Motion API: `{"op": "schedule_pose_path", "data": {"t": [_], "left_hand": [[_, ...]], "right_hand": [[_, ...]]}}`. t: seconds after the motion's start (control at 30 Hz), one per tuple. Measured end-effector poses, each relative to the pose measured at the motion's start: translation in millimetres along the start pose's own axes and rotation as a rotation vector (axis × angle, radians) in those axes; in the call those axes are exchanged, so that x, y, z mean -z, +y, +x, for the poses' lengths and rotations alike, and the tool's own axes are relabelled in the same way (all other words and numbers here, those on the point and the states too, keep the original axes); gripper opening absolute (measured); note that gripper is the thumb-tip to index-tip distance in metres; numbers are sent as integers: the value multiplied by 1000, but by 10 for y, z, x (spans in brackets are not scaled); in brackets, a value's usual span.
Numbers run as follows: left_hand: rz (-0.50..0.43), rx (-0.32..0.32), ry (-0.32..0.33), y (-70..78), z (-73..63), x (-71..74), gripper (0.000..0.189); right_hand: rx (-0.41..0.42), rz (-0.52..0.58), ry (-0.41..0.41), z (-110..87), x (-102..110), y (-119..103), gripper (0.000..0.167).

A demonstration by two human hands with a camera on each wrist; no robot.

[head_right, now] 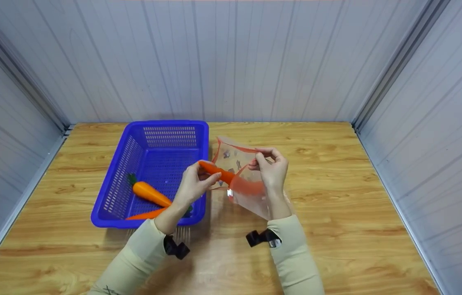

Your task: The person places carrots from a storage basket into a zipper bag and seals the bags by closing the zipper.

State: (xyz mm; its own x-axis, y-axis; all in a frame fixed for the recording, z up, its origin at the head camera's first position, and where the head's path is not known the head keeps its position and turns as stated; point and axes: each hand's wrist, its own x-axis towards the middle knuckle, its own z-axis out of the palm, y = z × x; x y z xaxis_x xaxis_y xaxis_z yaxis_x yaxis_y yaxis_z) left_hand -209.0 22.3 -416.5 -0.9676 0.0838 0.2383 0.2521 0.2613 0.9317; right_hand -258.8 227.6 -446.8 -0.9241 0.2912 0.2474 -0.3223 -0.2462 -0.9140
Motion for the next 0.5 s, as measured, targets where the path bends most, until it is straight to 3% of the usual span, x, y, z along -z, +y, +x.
{"op": "schedule_pose_path", "data": {"t": [0.23, 0.37, 0.4, 0.5], "left_hand": [[32, -22, -30, 31, 15, 100, 15], [84, -79, -32, 44, 12, 192, 12], [97, -93, -33, 41, 10, 217, 12], [132, -121, -41, 28, -4, 293, 13]], "right_hand": [[62, 10, -39, 486, 586, 916, 26], [46, 15, -35, 556, 669, 1007, 28], [21, 34, -33, 474, 593, 833, 23], [-13, 23, -31, 461, 587, 762, 23]]}}
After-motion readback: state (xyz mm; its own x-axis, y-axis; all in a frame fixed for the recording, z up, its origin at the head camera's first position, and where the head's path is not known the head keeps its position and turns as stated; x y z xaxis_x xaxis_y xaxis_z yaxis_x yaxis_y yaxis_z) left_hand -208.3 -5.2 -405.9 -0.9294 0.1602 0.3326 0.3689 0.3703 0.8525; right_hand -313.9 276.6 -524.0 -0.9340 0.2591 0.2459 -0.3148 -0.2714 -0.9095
